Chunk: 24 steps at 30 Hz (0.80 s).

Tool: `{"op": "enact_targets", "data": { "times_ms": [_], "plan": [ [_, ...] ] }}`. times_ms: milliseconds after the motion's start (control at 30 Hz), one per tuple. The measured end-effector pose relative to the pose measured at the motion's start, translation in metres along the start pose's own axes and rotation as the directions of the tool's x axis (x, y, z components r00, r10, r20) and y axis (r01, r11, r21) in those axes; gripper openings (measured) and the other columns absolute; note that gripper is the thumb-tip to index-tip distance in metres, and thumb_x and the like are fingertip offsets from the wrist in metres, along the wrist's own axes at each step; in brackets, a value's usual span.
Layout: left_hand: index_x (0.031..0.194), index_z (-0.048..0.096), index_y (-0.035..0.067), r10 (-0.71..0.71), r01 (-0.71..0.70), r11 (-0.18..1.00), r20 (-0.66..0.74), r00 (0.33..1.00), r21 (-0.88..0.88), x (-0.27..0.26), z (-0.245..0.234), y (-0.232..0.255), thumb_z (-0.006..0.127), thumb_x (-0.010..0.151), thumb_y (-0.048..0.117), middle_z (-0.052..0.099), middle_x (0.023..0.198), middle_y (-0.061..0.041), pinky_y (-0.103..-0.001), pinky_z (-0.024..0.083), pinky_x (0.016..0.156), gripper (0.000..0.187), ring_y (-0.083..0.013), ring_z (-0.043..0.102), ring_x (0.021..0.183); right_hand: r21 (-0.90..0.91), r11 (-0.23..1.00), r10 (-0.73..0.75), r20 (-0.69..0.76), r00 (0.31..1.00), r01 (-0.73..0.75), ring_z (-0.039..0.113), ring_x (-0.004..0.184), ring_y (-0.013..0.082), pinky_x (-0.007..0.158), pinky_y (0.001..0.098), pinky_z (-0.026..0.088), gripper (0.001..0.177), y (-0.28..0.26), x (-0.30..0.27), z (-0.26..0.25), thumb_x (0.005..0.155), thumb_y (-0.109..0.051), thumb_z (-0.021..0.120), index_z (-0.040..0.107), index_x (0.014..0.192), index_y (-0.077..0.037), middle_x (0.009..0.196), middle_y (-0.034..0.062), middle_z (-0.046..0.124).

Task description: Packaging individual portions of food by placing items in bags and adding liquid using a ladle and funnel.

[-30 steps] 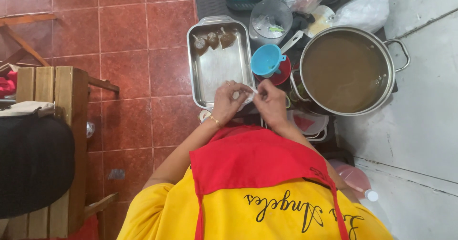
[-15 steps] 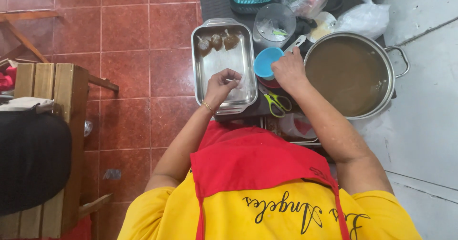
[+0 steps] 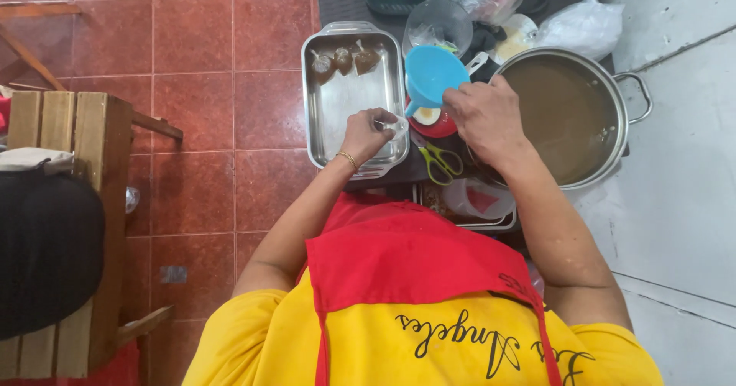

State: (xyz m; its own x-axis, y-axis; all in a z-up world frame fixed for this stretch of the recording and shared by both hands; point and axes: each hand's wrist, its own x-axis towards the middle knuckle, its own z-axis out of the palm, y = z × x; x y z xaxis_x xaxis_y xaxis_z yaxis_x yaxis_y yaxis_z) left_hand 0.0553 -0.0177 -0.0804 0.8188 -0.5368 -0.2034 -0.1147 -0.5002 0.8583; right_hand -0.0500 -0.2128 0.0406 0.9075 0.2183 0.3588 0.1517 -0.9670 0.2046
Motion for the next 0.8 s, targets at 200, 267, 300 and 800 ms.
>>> {"op": "enact_targets", "data": {
  "times_ms": [200,267,300,800],
  "plan": [
    [0.091,0.071,0.018,-0.014,0.014,1.000,0.010,1.000,-0.001,0.008,0.003,0.019,0.061,0.060,0.022,0.069,0.084,-0.006,-0.038,0.051,0.078,0.033,-0.0263,0.065,0.085,0.017,1.000,0.021,-0.101,0.995,-0.019,0.050,0.057,0.0140,0.062,0.0290,0.034,0.019,-0.012,-0.008,0.005,0.089,-0.032,0.056,0.050,0.073,-0.023,0.060,-0.0059,0.042],
    [0.092,0.071,0.019,-0.022,0.023,0.999,0.023,1.000,-0.025,0.004,-0.003,0.028,0.061,0.060,0.021,0.069,0.086,-0.006,-0.036,0.050,0.079,0.033,-0.0258,0.065,0.087,0.007,1.000,0.020,-0.110,0.994,-0.019,0.048,0.057,0.0138,0.062,0.0289,0.033,0.019,-0.011,-0.012,0.003,0.089,-0.030,0.056,0.051,0.072,-0.023,0.060,-0.0058,0.041],
    [0.093,0.071,0.019,-0.032,0.034,0.998,0.030,0.999,-0.051,0.002,-0.008,0.032,0.060,0.061,0.020,0.069,0.089,-0.005,-0.035,0.049,0.081,0.034,-0.0254,0.065,0.090,-0.002,1.000,0.012,-0.119,0.993,-0.013,0.047,0.056,0.0137,0.063,0.0288,0.033,0.018,-0.011,-0.013,0.002,0.089,-0.028,0.055,0.051,0.072,-0.022,0.060,-0.0058,0.041],
    [0.124,0.051,0.007,0.122,-0.047,0.926,0.180,0.976,-0.376,0.000,-0.019,0.033,0.058,0.071,0.024,0.062,0.104,-0.023,-0.038,0.048,0.080,0.056,-0.0299,0.059,0.097,0.049,0.994,-0.090,-0.131,0.987,0.097,0.049,0.051,0.0161,0.059,0.0304,0.032,0.014,-0.022,0.001,0.010,0.086,-0.020,0.052,0.052,0.072,-0.019,0.057,-0.0025,0.044]
  ]
}}
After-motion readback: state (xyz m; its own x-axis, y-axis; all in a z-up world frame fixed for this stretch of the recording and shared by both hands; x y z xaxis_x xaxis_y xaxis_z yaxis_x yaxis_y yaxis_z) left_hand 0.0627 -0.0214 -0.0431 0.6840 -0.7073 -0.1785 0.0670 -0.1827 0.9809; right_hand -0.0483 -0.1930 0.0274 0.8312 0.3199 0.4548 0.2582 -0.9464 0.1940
